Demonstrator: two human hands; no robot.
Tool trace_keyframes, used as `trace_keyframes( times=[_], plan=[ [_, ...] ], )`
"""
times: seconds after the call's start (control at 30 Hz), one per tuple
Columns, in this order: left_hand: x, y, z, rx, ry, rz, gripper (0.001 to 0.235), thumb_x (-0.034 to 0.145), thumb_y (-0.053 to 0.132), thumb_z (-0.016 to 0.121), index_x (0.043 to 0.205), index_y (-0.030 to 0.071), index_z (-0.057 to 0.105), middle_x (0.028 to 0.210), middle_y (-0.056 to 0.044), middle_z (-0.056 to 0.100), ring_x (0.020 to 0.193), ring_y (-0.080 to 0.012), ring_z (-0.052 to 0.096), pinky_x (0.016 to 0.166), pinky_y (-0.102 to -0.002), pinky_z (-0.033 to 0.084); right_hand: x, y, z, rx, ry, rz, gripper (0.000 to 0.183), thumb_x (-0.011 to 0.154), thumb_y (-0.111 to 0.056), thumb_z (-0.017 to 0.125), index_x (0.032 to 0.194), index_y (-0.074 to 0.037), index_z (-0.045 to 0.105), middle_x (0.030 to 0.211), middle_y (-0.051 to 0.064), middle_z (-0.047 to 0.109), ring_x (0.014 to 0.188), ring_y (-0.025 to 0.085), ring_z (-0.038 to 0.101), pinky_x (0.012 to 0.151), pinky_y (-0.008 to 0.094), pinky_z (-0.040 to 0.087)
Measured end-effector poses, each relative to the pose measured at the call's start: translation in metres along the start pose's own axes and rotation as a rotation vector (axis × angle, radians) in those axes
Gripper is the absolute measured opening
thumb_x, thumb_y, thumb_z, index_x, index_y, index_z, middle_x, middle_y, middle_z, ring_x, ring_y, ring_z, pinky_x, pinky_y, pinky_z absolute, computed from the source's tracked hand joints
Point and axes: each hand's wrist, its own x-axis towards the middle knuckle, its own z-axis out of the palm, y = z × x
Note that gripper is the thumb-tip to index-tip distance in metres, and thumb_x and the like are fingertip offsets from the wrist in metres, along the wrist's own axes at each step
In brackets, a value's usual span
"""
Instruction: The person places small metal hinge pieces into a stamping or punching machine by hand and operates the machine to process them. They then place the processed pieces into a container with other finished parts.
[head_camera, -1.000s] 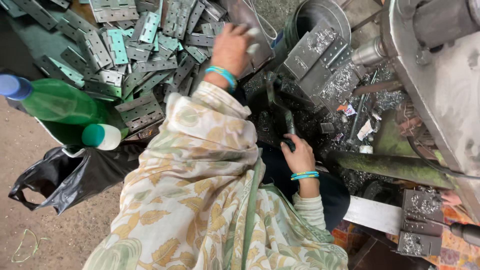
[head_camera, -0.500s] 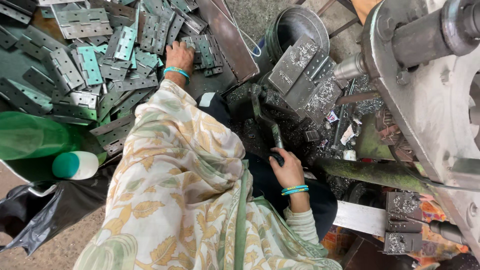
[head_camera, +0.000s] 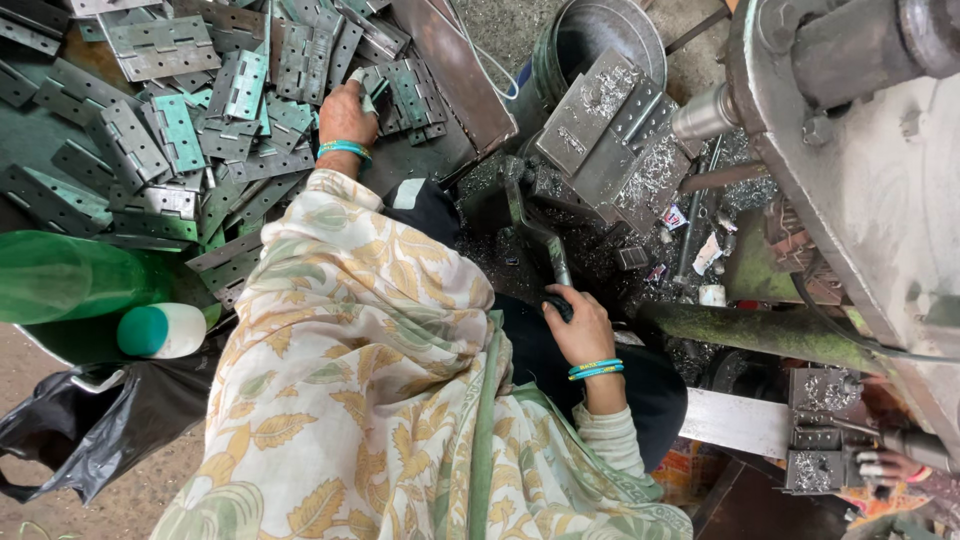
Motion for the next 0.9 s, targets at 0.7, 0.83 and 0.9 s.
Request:
trace_keyframes(
  times=[0.7,0.83,0.9],
  plan=[
    [-0.001,-0.011,0.036,0.163,-0.085,0.116,0.032,0.083,0.005,0.078,0.112,0.003,0.068,0.107,-0.025,0.068,0.095,-0.0458,0.066,0.081,-0.053,0.055,-0.001,-0.001,0.0,0.001,0.002,0.036,0.033,0.085,-0.031,0.072,0.117,-0.021,0.075,0.107,0.017,0.072,0.101,0.039,0.069,0.086,0.047,0.055],
    [-0.007,-0.025,0.025,0.076,-0.037,0.055,0.027,0.088,-0.001,0.072,0.114,0.003,0.069,0.11,-0.023,0.068,0.1,-0.0446,0.067,0.087,-0.051,0.055,-0.001,0.001,0.0,-0.014,-0.009,0.033,0.032,0.086,-0.031,0.072,0.117,-0.021,0.075,0.105,0.017,0.072,0.099,0.038,0.068,0.085,0.047,0.055],
    [-0.011,-0.024,0.024,0.031,-0.032,0.04,0.035,0.082,0.0,0.073,0.117,0.003,0.069,0.11,-0.024,0.066,0.099,-0.0454,0.066,0.085,-0.051,0.055,-0.002,0.0,0.001,-0.009,0.006,0.024,0.033,0.085,-0.031,0.072,0.116,-0.021,0.075,0.103,0.017,0.072,0.098,0.037,0.069,0.086,0.046,0.055]
  ],
)
